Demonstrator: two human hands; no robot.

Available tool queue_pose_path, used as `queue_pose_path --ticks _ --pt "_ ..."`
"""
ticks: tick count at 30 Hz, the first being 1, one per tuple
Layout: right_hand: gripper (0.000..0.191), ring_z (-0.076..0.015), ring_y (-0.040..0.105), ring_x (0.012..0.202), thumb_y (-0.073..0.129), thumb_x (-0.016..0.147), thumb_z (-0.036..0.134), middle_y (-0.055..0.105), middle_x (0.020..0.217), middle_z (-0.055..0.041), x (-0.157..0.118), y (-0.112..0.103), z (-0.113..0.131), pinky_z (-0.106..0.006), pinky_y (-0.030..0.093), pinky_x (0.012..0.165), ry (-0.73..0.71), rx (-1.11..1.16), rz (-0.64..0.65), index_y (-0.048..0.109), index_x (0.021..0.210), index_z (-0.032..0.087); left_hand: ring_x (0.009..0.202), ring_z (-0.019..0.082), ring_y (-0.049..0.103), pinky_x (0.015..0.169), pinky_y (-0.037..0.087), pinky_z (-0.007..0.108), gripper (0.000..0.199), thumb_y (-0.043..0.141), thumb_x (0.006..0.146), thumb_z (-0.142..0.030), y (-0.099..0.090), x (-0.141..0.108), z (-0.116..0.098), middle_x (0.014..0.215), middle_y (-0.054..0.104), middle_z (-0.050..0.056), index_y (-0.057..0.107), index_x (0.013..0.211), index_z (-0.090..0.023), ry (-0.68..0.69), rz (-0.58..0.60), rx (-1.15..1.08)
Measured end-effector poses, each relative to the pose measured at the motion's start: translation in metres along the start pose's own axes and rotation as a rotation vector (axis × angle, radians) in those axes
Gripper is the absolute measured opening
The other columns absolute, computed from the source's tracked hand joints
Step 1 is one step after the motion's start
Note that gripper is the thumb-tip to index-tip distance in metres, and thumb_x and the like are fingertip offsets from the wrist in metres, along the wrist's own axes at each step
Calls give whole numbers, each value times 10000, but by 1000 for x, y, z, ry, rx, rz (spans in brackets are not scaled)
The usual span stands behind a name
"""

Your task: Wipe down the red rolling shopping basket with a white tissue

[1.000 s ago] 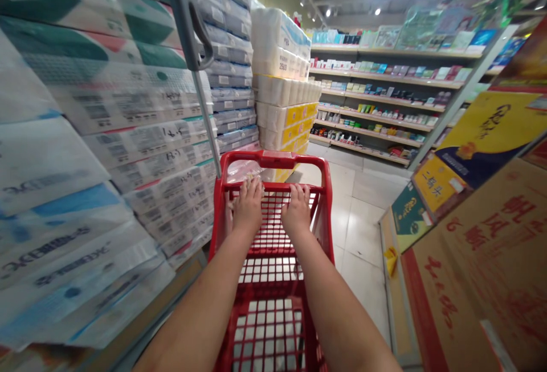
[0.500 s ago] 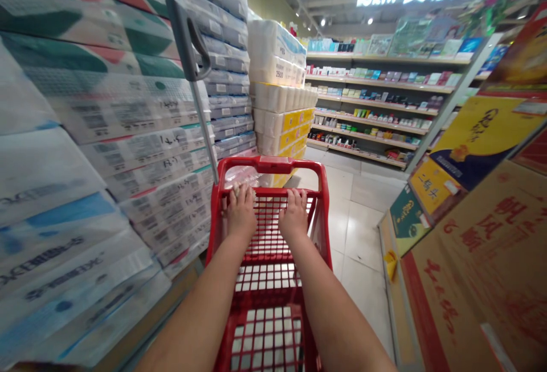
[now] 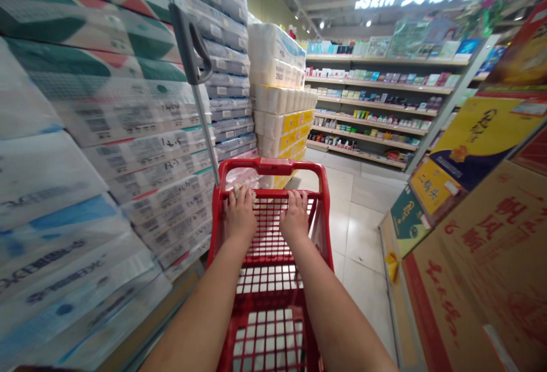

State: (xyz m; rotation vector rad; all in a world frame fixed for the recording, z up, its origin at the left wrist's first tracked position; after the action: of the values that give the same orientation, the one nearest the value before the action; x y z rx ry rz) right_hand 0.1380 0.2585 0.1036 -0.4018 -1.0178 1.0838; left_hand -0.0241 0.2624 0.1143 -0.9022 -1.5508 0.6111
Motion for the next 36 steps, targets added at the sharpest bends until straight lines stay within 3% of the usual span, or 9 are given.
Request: queue_pose_path --ticks 3,7,12,16,20,25,29,34,36 --pt "628 -254 102 1462 436 796 105 365 1500 -92 0 0 0 -437 279 1159 -6 6 -6 399 1423 108 1433 341 237 1144 292 544 617 362 806 -61 0 1 3 1533 352 130 409 1421 -78 -11 -7 2" --pt "631 -255 99 1463 429 794 102 364 1501 -85 0 0 -1 -427 289 1154 -8 5 -13 397 1424 103 1444 336 214 1118 337 543 618 340 814 -57 5 2 0 1536 358 95 410 1426 -114 38 29 -61" --pt "636 -256 102 1463 437 793 100 364 1504 -86 0 2 -3 -442 293 1151 -13 4 -17 396 1428 119 1439 307 245 1160 265 547 617 359 803 -59 2 3 8 1521 370 142 410 1418 -86 -25 -28 -73" --pt "649 -244 82 1465 444 775 87 369 1498 -96 1 2 -3 -428 275 1164 -21 -1 -25 397 1422 102 1439 343 222 1131 292 585 606 350 818 -69 2 2 3 1528 374 93 437 1413 -142 21 -11 -60" --pt "647 -253 94 1462 441 781 93 366 1501 -91 1 2 -3 -436 280 1158 -17 9 -21 397 1426 111 1443 341 211 1134 295 566 618 345 813 -61 1 1 5 1531 366 102 417 1424 -117 -20 -20 -34" --pt "630 -261 95 1463 424 798 98 356 1507 -81 0 2 -3 -425 285 1153 -9 7 -10 393 1428 102 1449 325 204 1103 360 520 673 345 799 -45 7 -1 -11 1551 340 46 382 1456 -185 80 52 -33" --pt "641 -259 85 1464 433 790 105 349 1512 -77 0 2 -3 -421 283 1153 -7 -7 1 388 1429 106 1435 344 228 1127 296 577 634 324 825 -61 4 -1 -8 1539 363 34 410 1441 -188 20 23 9" --pt "633 -259 82 1463 433 797 107 349 1511 -86 1 2 -2 -428 281 1157 -11 -7 -1 386 1428 95 1456 315 189 1092 382 497 680 318 806 -32 10 -2 -14 1565 312 37 359 1467 -185 95 65 -18" --pt "636 -258 87 1463 434 794 105 351 1510 -83 1 2 -3 -426 277 1159 -11 -2 -6 388 1428 100 1456 308 193 1106 364 500 669 316 816 -42 8 -1 -9 1557 329 35 364 1465 -197 60 48 -23"
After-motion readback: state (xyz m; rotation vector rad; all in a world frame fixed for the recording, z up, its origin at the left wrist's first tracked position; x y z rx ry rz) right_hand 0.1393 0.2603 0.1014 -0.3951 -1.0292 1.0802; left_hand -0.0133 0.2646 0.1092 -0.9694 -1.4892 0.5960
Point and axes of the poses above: each hand's wrist, its own x-axis towards the middle knuckle, its own y-axis out of the palm, z = x × y, the point moved 9 cm from there along x, towards the middle knuckle
